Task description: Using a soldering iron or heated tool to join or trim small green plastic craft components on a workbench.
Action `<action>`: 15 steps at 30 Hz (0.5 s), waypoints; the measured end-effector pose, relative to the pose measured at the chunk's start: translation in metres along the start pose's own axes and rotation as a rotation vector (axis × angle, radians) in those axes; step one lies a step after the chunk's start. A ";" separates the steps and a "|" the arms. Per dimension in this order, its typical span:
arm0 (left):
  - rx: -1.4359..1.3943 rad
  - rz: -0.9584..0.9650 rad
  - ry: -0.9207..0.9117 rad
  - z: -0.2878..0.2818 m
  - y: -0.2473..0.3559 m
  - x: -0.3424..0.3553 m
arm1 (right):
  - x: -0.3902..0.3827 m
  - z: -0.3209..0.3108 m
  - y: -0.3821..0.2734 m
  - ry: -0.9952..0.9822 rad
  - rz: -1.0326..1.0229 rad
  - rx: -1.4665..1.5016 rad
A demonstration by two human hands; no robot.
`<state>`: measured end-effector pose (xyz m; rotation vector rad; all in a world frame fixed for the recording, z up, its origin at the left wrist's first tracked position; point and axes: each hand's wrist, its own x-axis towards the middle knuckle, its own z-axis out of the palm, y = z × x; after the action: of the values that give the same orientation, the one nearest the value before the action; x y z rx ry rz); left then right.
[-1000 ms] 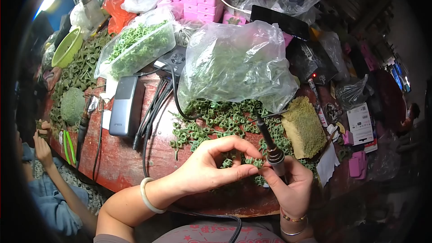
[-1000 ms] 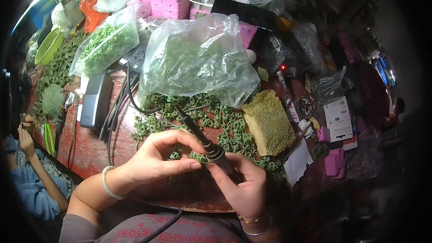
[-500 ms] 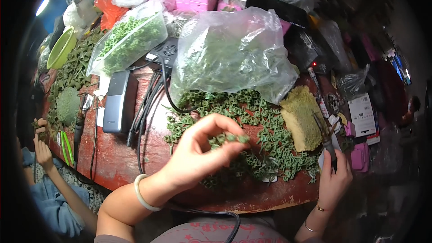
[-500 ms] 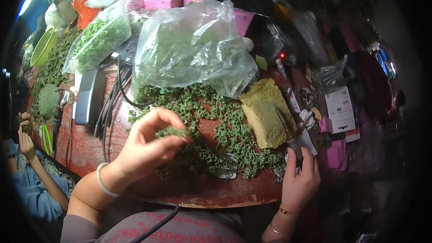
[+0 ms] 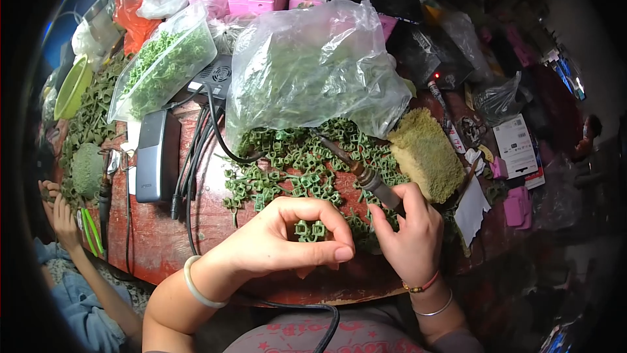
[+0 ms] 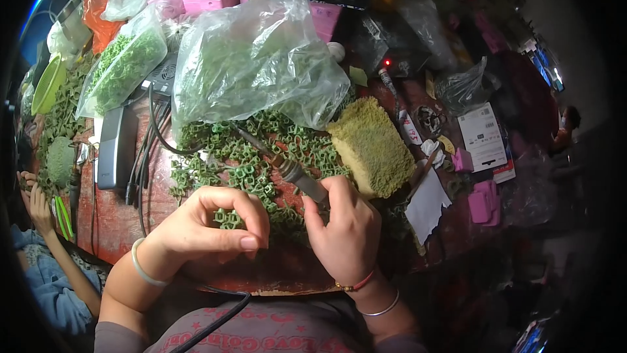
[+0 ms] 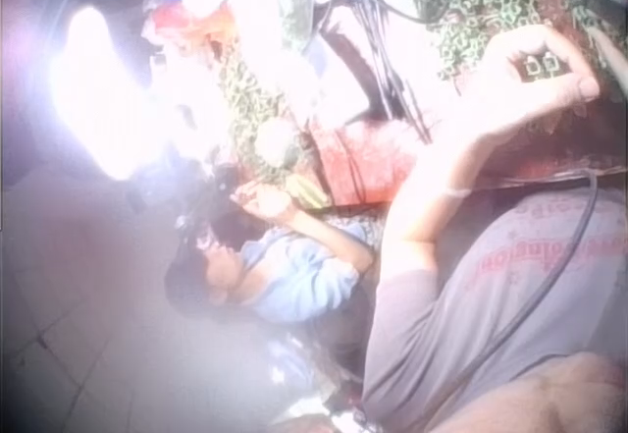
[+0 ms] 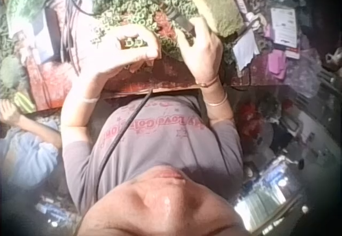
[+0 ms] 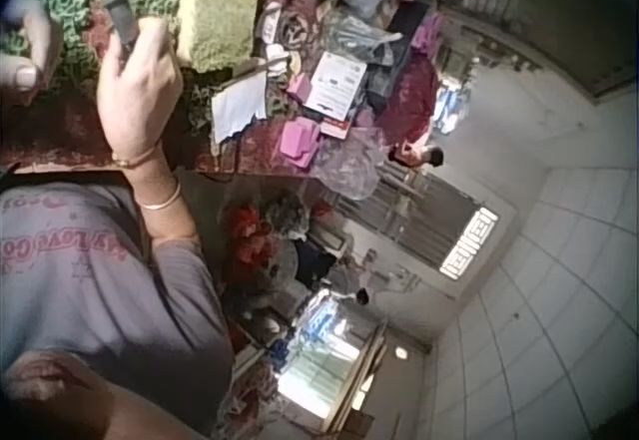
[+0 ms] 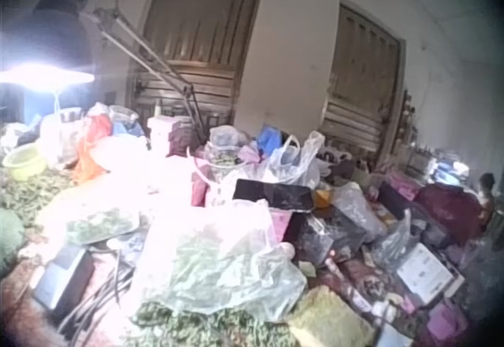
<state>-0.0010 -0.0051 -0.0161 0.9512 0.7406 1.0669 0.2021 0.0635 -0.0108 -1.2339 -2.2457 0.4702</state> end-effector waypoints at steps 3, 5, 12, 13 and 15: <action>0.037 -0.038 0.145 0.013 0.015 0.002 | -0.007 -0.002 0.003 0.086 0.087 0.216; 0.070 -0.094 0.264 0.015 0.014 0.004 | -0.003 -0.014 -0.005 0.085 0.206 0.404; -0.025 -0.105 0.289 0.009 0.014 0.001 | -0.008 -0.015 0.007 0.203 0.245 0.239; 0.090 0.022 0.119 0.004 0.008 0.003 | -0.010 -0.017 0.005 0.175 0.255 0.242; 0.137 0.061 -0.204 0.002 0.005 0.000 | -0.019 -0.014 0.006 0.132 0.274 0.301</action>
<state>-0.0012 -0.0050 -0.0105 1.1881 0.6248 0.9641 0.2223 0.0512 -0.0080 -1.3710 -1.8241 0.7746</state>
